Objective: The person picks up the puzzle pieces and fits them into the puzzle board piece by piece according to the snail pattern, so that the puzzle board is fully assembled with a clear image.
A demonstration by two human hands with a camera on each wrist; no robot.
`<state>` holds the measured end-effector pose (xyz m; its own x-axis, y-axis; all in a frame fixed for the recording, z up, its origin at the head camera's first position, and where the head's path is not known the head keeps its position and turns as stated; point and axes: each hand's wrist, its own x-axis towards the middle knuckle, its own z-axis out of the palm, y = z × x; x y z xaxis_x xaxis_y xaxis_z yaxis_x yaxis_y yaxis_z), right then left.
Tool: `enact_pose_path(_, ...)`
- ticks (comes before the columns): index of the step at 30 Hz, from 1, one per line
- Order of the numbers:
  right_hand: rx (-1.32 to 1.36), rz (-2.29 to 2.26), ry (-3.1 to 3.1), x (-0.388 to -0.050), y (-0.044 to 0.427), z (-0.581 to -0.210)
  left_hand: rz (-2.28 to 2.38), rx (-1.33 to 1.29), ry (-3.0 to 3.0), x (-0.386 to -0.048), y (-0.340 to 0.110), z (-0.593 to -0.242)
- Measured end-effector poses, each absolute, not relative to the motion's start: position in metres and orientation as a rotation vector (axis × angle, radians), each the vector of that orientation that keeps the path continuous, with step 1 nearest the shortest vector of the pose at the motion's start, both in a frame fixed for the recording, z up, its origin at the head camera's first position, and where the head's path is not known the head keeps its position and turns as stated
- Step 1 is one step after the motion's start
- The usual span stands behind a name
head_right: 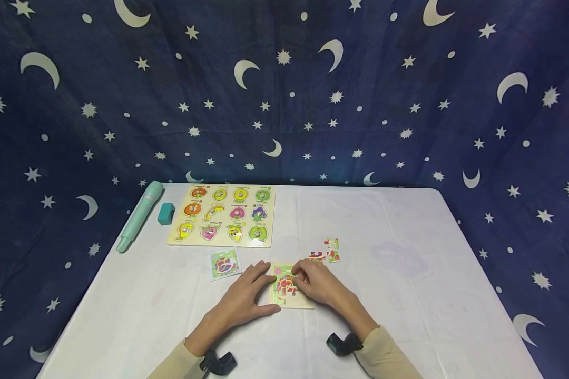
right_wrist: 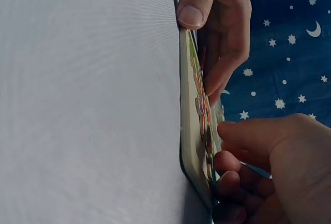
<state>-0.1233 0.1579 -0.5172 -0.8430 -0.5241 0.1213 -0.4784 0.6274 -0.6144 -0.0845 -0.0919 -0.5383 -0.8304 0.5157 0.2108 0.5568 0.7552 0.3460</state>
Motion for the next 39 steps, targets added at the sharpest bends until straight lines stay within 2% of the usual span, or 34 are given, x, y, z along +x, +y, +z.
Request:
enact_pose_path(10,-0.987,-0.968,2.771,-0.1218,0.1630,-0.5226,-0.639,-0.859,-2.886,-0.0844,-0.0909,-0.5365)
enact_pose_path(39,-0.943,-1.039,2.802,-0.1226,0.1596,-0.5242,-0.634,-0.863,-2.884,-0.0851,-0.0909,-0.5369)
